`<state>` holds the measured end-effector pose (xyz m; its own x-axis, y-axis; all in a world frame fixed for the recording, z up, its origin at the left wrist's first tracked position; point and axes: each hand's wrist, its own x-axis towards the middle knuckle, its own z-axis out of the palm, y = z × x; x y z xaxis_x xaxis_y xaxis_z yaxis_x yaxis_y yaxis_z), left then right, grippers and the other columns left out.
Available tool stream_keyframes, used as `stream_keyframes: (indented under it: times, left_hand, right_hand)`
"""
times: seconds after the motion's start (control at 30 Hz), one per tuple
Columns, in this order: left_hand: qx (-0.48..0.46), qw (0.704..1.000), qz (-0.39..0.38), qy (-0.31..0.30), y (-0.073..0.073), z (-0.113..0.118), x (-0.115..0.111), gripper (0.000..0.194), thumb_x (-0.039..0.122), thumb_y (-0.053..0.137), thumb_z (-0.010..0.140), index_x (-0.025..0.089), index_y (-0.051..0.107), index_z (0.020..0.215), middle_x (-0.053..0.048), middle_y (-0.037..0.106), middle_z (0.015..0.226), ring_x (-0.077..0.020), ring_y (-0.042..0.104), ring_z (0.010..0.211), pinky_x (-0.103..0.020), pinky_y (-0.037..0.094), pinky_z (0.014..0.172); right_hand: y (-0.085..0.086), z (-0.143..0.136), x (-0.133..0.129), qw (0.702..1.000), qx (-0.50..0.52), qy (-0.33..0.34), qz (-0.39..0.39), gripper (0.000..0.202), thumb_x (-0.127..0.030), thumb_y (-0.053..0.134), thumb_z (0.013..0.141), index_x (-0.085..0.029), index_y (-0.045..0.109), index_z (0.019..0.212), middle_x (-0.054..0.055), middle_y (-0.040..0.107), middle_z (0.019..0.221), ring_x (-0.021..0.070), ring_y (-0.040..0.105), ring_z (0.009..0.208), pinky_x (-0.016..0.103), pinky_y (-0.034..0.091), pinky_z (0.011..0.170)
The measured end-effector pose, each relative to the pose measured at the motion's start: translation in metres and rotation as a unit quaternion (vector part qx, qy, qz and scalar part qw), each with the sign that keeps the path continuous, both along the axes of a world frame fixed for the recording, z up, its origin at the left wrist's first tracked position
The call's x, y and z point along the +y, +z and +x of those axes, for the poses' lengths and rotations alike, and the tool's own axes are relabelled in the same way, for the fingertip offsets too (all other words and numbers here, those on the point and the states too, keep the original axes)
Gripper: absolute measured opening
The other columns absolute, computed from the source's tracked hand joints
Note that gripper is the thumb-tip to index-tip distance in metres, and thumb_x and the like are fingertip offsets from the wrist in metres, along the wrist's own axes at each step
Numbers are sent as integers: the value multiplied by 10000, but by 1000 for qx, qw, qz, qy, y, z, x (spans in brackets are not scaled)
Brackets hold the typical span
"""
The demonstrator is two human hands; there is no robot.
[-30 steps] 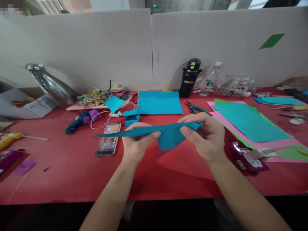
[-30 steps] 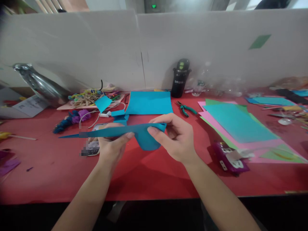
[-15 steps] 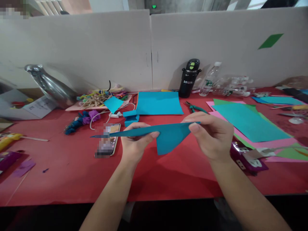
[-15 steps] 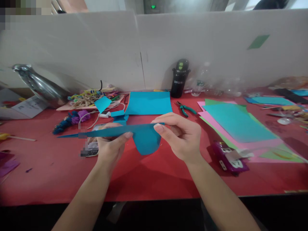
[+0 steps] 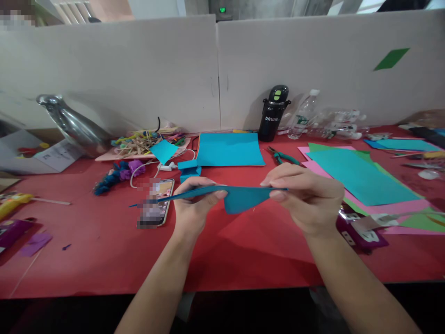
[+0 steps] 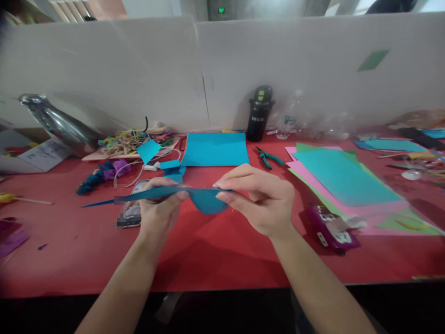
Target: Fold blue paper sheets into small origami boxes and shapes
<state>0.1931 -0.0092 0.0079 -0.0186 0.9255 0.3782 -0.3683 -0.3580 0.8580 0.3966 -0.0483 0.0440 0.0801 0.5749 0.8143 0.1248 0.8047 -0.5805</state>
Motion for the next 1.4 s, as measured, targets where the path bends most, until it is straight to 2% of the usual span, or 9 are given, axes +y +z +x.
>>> stream_keyframes:
  times: [0.4,0.5,0.6,0.7,0.8,0.9,1.0,1.17,1.4]
  left_hand:
    - [24,999,-4,22,0,2,1,288,183,907,573,215,684,752,31,680,697,-127,659,619,-240,575,567]
    - [19,999,-23,46,-2,1,4,289,208,902,584,211,678,767,26,687,702,-145,667,632,-278,591,604]
    - [15,998,-35,53,-2,1,7,269,245,888,615,204,673,771,1,703,728,-203,703,729,-334,608,659]
    - [0,999,-35,42,-1,2,9,263,245,882,628,201,684,795,-25,740,818,-238,722,821,-371,618,722]
    - [-25,997,-43,53,1,3,10,343,217,897,599,207,697,878,-33,761,905,-244,730,851,-388,622,772]
    - [-22,993,-62,95,2,3,10,435,220,916,559,197,695,934,-48,766,937,-267,735,887,-405,624,795]
    - [-4,992,-64,107,2,5,9,415,243,912,569,172,700,918,-69,766,936,-278,733,915,-417,621,826]
    - [3,995,-67,74,4,7,8,390,235,904,584,162,716,917,-85,770,964,-289,734,934,-433,627,828]
    - [-16,996,-77,44,4,6,8,436,224,906,597,162,723,987,-108,768,1022,-316,727,1009,-454,622,870]
  right_hand:
    - [-1,0,3,993,79,-87,-8,107,-261,824,752,-325,744,720,-11,684,659,182,608,581,358,499,507]
    - [-1,3,7,990,111,-80,-17,235,-363,711,875,-311,729,647,-5,643,610,177,603,585,365,501,542]
    - [-1,2,8,990,91,-83,-72,231,-378,624,943,-294,771,787,16,710,755,189,663,706,387,549,655]
    - [-6,0,9,985,70,-100,-125,68,-346,750,851,-284,768,873,-2,721,768,167,653,645,346,554,610]
    - [-12,3,13,983,92,-104,-123,317,-407,666,914,-252,729,644,-4,665,615,154,633,585,345,570,645]
    - [-14,5,17,986,74,-18,-151,373,-555,535,953,-276,780,921,49,752,965,221,703,921,426,574,873]
    - [-12,1,16,972,15,97,-212,463,-565,666,862,-294,677,1238,65,709,1183,247,662,1083,425,568,902]
    - [-10,-9,11,955,-26,71,-287,212,-417,685,888,-212,740,884,17,688,776,154,618,671,271,521,573]
    - [-12,-5,15,957,-28,-41,-285,433,-430,727,851,-180,545,547,-46,378,533,86,335,507,253,286,452]
